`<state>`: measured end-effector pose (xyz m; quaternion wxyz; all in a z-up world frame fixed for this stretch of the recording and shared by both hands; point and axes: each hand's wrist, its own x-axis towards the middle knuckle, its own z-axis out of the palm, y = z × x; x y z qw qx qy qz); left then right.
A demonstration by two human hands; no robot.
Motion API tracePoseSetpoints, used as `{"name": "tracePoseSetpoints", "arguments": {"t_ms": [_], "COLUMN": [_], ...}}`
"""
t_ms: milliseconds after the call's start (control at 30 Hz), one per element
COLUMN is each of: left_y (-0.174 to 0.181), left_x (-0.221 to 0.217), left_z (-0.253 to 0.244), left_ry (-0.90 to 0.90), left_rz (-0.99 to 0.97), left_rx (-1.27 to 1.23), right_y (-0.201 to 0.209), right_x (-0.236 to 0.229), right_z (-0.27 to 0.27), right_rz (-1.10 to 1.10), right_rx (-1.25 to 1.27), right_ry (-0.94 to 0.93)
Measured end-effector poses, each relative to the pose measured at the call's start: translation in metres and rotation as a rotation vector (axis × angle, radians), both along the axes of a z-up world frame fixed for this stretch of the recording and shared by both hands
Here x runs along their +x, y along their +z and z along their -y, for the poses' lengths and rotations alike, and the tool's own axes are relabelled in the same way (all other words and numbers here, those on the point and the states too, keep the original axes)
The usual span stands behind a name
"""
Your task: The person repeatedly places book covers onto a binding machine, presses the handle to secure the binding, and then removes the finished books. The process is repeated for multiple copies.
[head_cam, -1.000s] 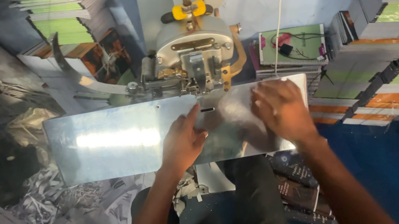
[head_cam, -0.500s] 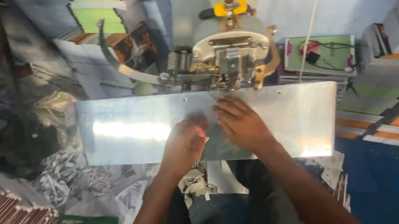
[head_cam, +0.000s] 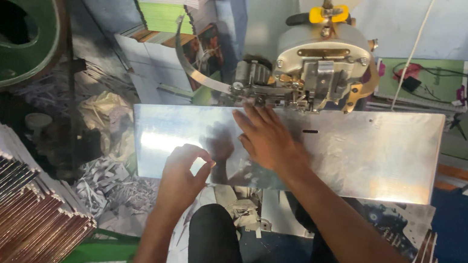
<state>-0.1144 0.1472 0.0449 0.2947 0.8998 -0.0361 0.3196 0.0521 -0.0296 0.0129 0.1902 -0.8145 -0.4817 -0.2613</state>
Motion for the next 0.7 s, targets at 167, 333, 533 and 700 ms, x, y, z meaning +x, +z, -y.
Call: {"name": "tracePoseSetpoints", "arguments": {"t_ms": [167,333,533,700], "left_y": [0.005,0.016,0.052,0.074], "left_x": [-0.013,-0.029,-0.083,-0.128], "left_z": [-0.022,-0.062,-0.140,-0.201], "left_ry": [0.069,0.262,0.612,0.967], "left_rz": [0.027,0.150,0.071,-0.015], "left_rx": [0.110,0.335,0.477,0.602], "right_y": [-0.001,-0.001,0.000,0.004], "right_x": [-0.001,-0.003,-0.005,-0.006], "right_z": [-0.019,-0.018,-0.021,-0.020], "right_rz": [-0.026,-0.067,-0.072,-0.047], "right_rx": [-0.002,0.066,0.075,0.096], "right_ry": [-0.080,-0.058,-0.081,-0.065]}}
